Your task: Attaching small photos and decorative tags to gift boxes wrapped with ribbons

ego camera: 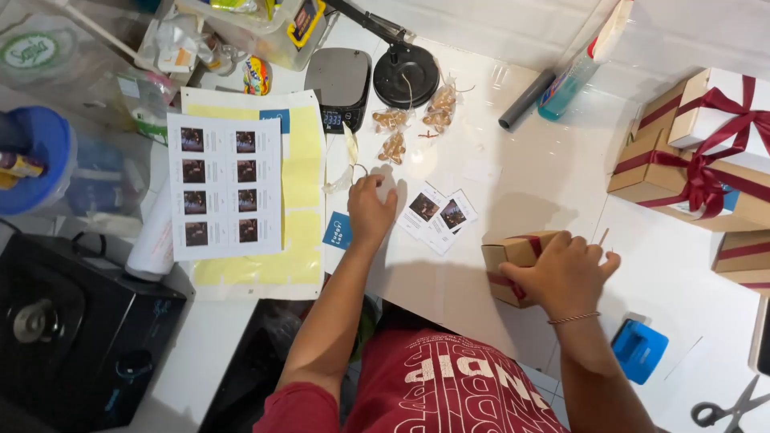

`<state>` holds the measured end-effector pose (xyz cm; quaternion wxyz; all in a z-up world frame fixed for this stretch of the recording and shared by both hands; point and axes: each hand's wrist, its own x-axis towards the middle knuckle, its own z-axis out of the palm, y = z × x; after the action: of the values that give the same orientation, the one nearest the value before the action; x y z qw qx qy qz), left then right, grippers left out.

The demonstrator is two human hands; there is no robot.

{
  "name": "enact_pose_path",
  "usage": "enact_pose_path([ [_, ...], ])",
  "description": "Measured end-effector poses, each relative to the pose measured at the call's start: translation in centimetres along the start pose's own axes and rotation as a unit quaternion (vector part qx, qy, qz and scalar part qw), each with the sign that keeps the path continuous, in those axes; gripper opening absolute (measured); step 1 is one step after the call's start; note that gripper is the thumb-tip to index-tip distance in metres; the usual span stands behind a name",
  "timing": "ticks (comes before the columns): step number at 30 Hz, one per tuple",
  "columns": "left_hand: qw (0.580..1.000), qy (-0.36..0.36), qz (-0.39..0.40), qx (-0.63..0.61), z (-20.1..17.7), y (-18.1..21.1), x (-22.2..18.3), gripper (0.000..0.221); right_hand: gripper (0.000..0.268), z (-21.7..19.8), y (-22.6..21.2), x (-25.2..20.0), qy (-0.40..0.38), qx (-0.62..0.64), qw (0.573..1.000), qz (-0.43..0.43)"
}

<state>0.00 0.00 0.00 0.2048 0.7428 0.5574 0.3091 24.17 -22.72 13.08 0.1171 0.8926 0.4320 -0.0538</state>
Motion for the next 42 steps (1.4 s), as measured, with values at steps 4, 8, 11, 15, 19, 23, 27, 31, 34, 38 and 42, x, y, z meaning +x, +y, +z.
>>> enact_pose_path([
  [4,0.996,-0.086,-0.028,0.005,-0.2,0.4,7.0,0.026,0.115,0.4,-3.7,-2.0,0.012,-0.02,0.999,0.034],
  [8,0.979,-0.144,0.099,0.102,0.0,-1.9,13.9,0.061,0.128,-3.8,-3.2,-5.5,0.045,0.069,0.994,0.073],
  [11,0.947,-0.204,0.174,0.174,1.8,-3.1,18.2,0.07,0.119,-5.3,-2.3,-7.9,0.03,0.136,0.977,0.162],
  [15,0.911,-0.315,0.157,0.216,1.1,-1.1,20.1,0.085,0.108,-6.1,-1.8,-11.0,0.007,0.221,0.935,0.278],
  [19,0.92,-0.254,0.207,0.218,3.0,-0.2,20.6,0.069,0.115,-1.6,-0.2,-12.9,-0.007,0.128,0.922,0.365],
  [23,0.913,-0.252,0.302,0.112,5.4,4.5,21.6,0.051,0.11,0.1,0.4,-14.0,0.026,0.099,0.928,0.358],
  [27,0.814,-0.403,0.332,0.255,8.1,9.1,25.2,0.084,0.107,-0.4,0.3,-14.7,0.036,0.049,0.931,0.359],
  [31,0.762,-0.512,0.23,0.324,10.0,12.1,28.6,0.045,0.113,-2.9,0.0,-13.9,-0.05,0.148,0.884,0.44],
  [34,0.74,-0.517,0.241,0.357,11.4,12.0,29.7,0.045,0.115,-3.2,0.1,-14.3,-0.11,0.193,0.856,0.468],
  [38,0.657,-0.459,0.418,0.426,12.0,11.8,30.4,0.038,0.113,-2.0,0.4,-15.3,-0.124,0.183,0.847,0.483],
  [42,0.677,-0.455,0.427,0.39,13.0,11.4,31.3,0.038,0.108,0.0,0.8,-16.4,-0.121,0.145,0.86,0.474],
])
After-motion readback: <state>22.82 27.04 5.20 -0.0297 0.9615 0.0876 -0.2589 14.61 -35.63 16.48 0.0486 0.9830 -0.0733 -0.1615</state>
